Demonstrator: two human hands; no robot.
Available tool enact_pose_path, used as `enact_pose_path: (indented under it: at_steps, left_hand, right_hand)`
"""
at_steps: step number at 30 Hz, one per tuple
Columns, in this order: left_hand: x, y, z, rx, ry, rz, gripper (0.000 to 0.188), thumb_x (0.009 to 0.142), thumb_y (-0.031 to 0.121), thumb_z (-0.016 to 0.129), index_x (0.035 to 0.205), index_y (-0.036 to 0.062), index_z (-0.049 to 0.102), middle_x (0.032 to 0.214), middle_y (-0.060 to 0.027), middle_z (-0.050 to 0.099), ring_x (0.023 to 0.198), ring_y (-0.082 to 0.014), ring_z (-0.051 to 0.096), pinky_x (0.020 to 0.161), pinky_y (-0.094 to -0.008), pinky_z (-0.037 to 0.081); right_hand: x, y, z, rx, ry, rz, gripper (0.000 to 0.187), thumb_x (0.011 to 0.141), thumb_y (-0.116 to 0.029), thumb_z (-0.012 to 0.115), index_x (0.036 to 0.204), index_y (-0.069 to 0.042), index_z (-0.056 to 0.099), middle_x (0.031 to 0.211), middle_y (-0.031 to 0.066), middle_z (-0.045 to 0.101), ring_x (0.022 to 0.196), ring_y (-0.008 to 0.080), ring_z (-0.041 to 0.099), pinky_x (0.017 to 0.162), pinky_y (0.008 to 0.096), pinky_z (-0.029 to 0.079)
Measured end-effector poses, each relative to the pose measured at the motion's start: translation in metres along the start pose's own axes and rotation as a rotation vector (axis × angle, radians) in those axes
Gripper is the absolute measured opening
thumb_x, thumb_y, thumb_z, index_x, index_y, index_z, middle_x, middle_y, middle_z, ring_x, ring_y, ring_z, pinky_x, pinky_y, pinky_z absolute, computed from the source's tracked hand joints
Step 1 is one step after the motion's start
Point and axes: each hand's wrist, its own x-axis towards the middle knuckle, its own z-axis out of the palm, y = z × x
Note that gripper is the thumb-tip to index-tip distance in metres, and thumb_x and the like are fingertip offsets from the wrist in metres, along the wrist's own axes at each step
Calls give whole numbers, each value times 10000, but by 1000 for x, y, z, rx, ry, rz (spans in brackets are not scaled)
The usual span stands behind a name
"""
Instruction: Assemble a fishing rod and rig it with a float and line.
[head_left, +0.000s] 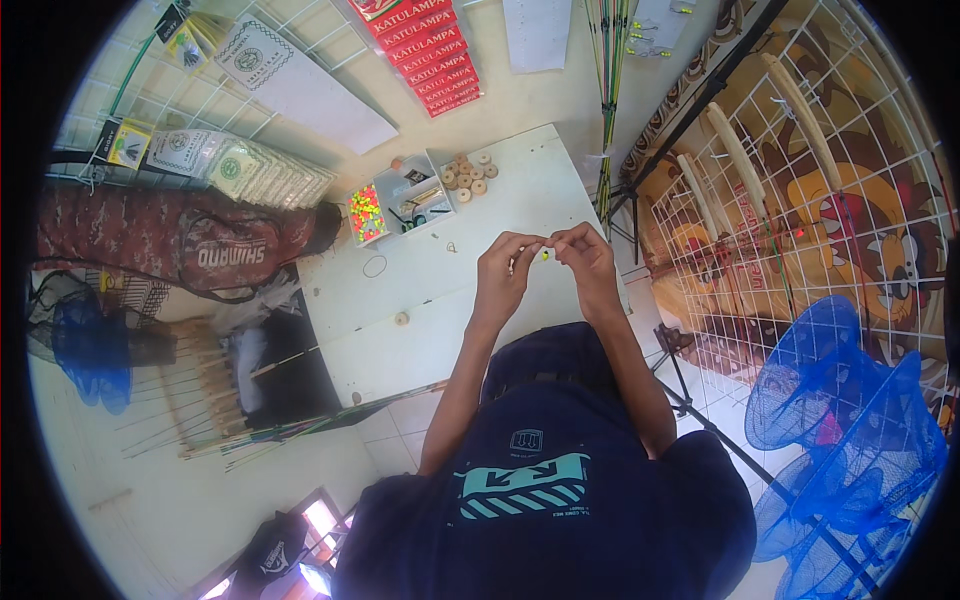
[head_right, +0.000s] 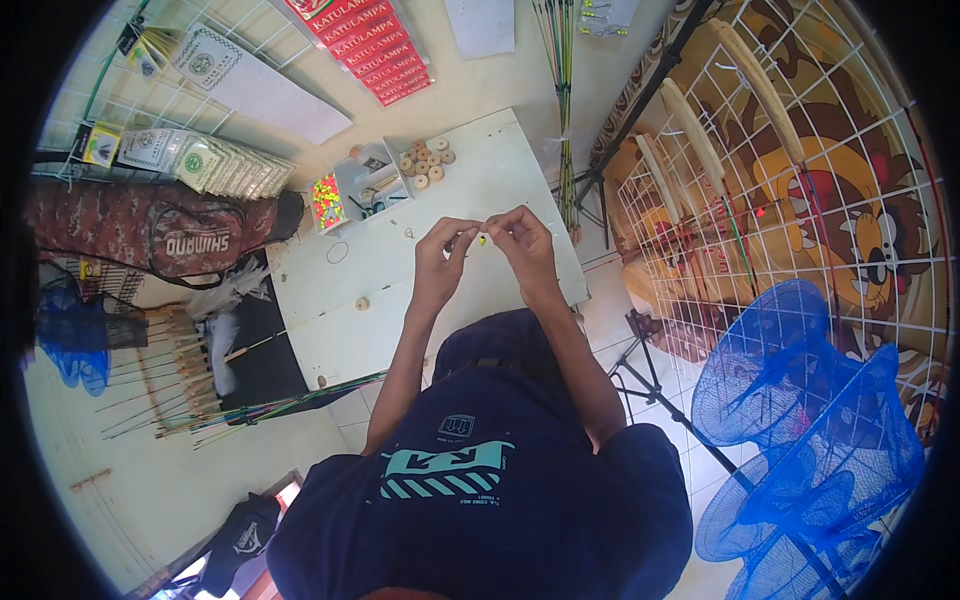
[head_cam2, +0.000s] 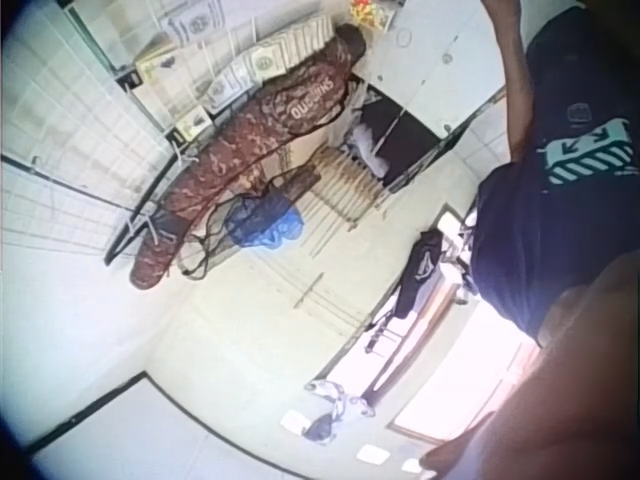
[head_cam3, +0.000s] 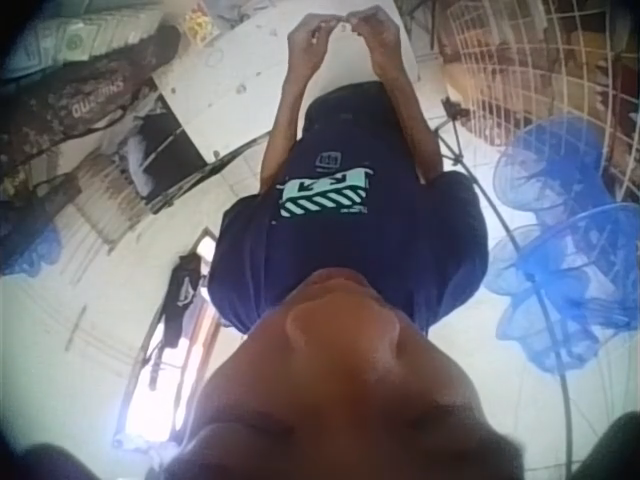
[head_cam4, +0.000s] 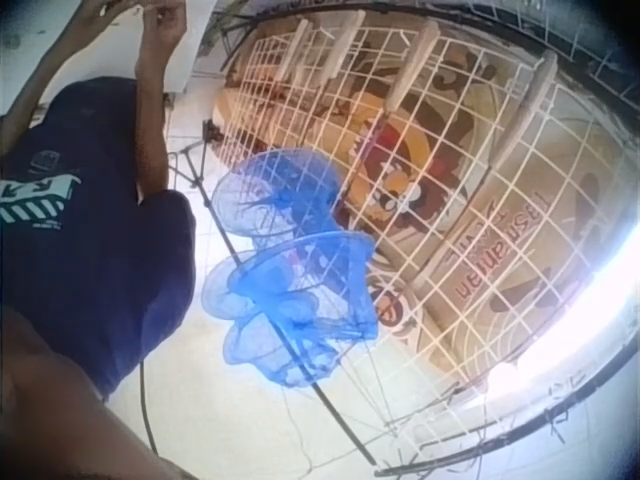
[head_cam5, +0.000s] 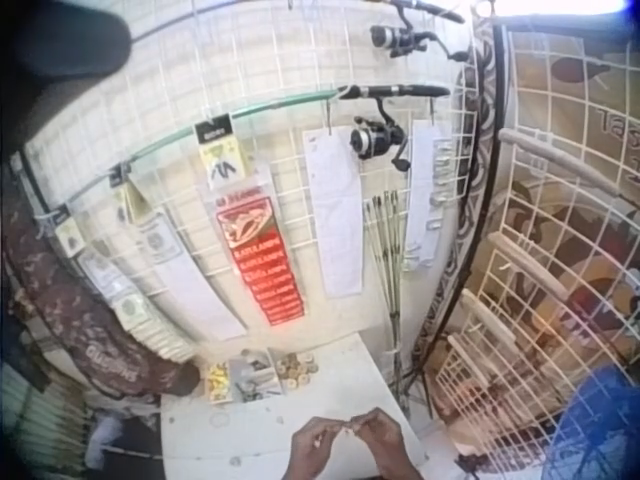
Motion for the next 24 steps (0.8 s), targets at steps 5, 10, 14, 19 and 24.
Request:
enact_pose_path:
  at_steps: [5,10,14,19,24]
  left_hand:
    - [0,-5,-1,71,6,-41,100,915,58,610,963,47,698,879,-89,651,698,-155,589,624,-293,456]
    - [-2,-14,-3,80,32,-117,122,934,98,596,981,53,699,832,-50,645,659,-112,492,629,-263,418]
    - [-3,-27,-7,0,48,-128,148,952,93,572,1055,45,666,807,-26,602,701,-97,500,665,-262,431]
    - [1,-29,-10,-272,29,-103,229,974,82,541,1197,32,563,782,3,524,696,-82,516,661,-242,426]
    - [5,-19,-15,-399,-57,-153,245,986,120,529,1212,27,547,837,-17,539,737,-97,556,694,-255,456]
  right_hand:
    - [2,-3,-2,196,29,33,89,906,-39,596,978,-58,549,859,31,569,836,101,510,765,254,393]
    - [6,-13,-11,343,-5,-22,84,943,-77,560,1019,-48,536,841,24,536,798,107,475,751,260,381]
    - [8,-21,-35,465,-59,-6,147,971,-135,527,1056,-17,553,780,27,550,753,116,493,746,264,388]
    - [12,-27,-51,-101,-57,114,218,960,-134,541,1120,3,592,841,53,652,829,145,591,766,284,427]
    - [14,-11,-35,-586,-184,-105,304,911,-138,617,1207,-68,605,1080,64,689,981,163,637,877,308,458]
